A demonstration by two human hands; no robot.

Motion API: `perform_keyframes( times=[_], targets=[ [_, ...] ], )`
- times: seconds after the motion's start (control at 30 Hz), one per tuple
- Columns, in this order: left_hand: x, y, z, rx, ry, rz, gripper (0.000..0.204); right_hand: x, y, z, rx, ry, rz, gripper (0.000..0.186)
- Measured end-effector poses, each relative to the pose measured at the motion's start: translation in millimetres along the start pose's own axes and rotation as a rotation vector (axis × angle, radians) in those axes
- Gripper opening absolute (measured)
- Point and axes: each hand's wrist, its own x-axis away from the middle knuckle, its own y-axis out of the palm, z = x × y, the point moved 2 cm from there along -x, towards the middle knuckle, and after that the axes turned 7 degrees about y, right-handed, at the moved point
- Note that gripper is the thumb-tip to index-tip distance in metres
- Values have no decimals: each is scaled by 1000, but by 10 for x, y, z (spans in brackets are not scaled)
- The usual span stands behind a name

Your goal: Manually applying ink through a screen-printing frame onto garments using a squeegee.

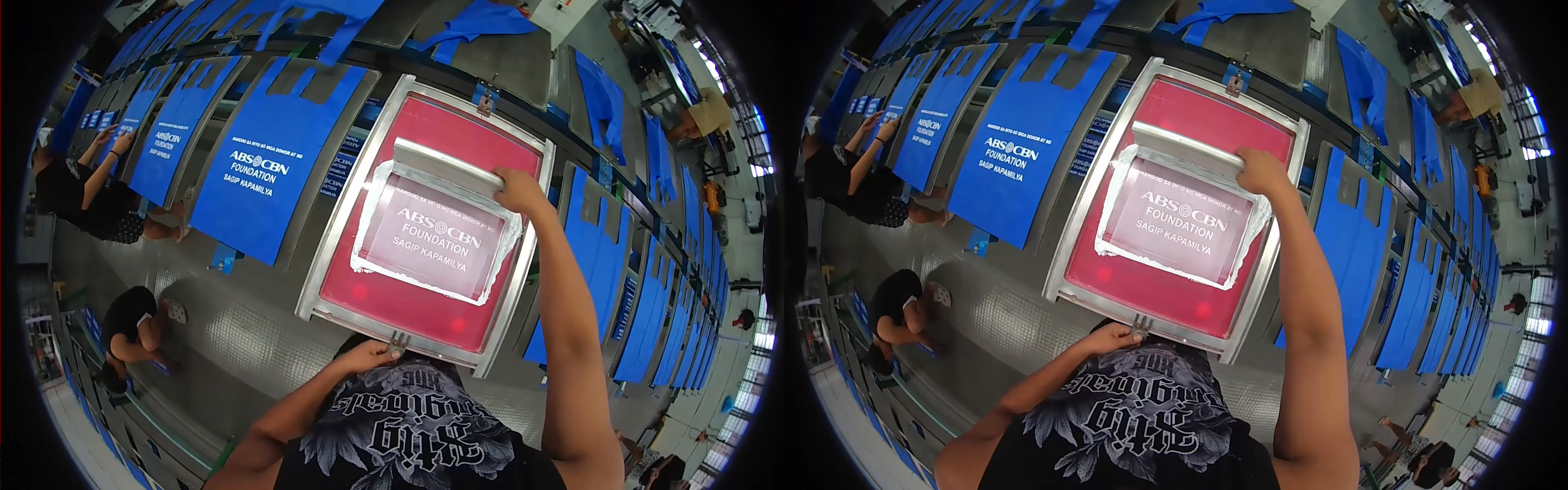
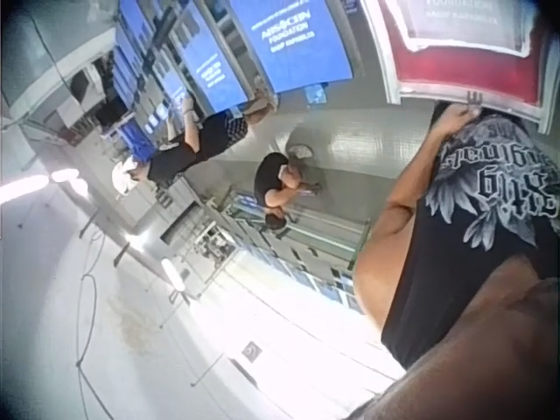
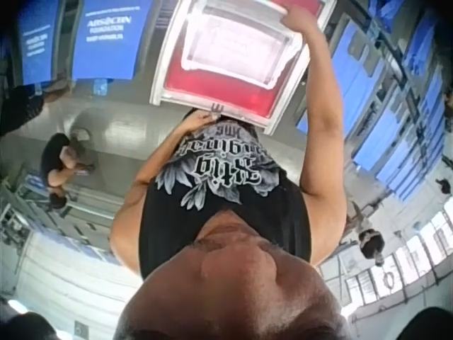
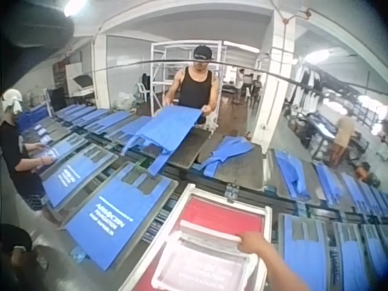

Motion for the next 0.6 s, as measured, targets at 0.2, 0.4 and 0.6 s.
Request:
perform_keyframes(
  times=[0.2,0.4,0.6],
  targets=[
    [199,74,626,-16,54,-182,38,147,-137,-269,2,55,11,47],
    [314,139,805,21,67,-145,41,1222,18,-812,-6,71,-26,50],
    [252,162,688,1,-5,-65,42,2492,529,-1238,-126,-61,145,42]
  ],
)
